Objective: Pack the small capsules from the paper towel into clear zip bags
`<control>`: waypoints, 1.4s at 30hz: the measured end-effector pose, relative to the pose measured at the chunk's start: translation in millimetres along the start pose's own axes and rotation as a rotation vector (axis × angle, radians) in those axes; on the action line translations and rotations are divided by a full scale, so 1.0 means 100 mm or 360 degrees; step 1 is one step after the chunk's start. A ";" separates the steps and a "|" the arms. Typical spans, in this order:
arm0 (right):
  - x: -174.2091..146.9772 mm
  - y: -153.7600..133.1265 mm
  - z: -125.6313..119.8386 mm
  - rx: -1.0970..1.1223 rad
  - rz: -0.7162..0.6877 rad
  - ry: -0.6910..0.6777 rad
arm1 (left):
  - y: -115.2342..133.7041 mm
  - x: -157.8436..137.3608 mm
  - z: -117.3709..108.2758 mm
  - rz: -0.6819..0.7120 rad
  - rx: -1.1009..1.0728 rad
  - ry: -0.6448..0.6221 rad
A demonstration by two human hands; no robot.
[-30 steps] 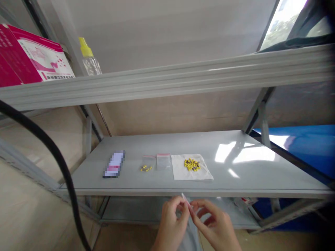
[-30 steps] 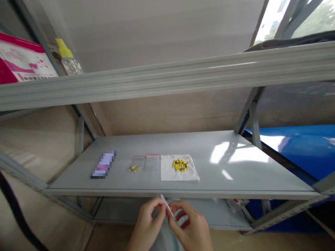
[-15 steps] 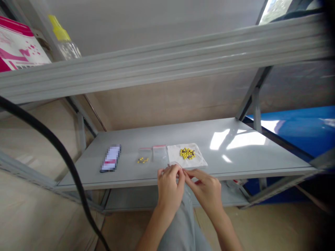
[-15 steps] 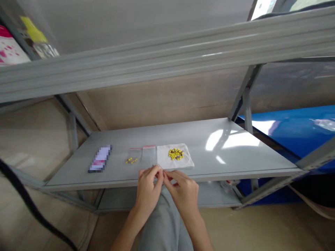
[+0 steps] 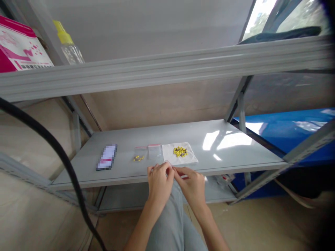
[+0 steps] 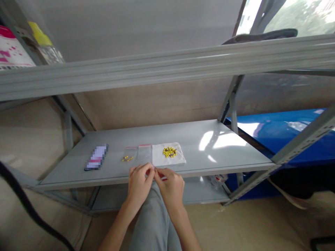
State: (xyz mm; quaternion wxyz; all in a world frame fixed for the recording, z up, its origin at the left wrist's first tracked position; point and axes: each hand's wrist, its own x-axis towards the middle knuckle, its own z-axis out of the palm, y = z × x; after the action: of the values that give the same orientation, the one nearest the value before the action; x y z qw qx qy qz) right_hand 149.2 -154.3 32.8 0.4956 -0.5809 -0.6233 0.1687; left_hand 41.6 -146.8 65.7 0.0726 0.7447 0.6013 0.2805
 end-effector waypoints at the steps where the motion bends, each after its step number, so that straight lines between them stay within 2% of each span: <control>1: 0.00 0.00 0.00 0.0001 0.0001 0.0005 | 0.00 -0.01 -0.01 -0.0002 0.0007 0.0005; 5: 0.02 0.06 -0.04 -0.0062 0.0122 0.0190 | -0.03 -0.09 -0.04 -0.0036 0.0053 0.0044; 7: 0.04 0.08 -0.09 -0.0045 0.0169 0.0214 | -0.05 -0.13 -0.04 -0.0035 -0.0002 0.0038; 13: -0.03 -0.01 -0.17 0.0128 0.0038 -0.0086 | -0.04 -0.18 -0.04 0.0075 -0.0233 0.0008; 19: -0.15 0.00 -0.16 0.0149 -0.0057 -0.0180 | -0.01 -0.21 -0.10 0.0139 -0.0029 0.0103; 26: -0.22 -0.02 -0.24 -0.0030 -0.0082 -0.0665 | 0.04 -0.29 -0.16 0.0374 -0.0068 -0.0159; 30: -0.25 0.04 -0.31 -0.0155 0.0055 -0.0669 | -0.01 -0.36 -0.19 0.0428 -0.0317 -0.0283; 33: -0.25 0.11 -0.35 -0.0274 0.0189 -0.0585 | -0.10 -0.39 -0.11 0.0480 -0.0449 -0.0359; 36: -0.26 0.15 -0.36 -0.0257 0.0241 -0.0585 | -0.17 -0.38 0.08 0.0504 -0.0430 -0.0452; 42: -0.27 0.29 -0.35 0.0176 0.0220 -0.0671 | -0.19 -0.32 0.40 0.0421 -0.0374 -0.0551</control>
State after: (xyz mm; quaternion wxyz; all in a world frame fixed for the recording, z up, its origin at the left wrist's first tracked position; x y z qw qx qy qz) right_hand 189.3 -184.0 14.6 0.3728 -0.5460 -0.6616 0.3538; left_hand 41.5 -162.0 12.9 0.2233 0.8403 0.4404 0.2238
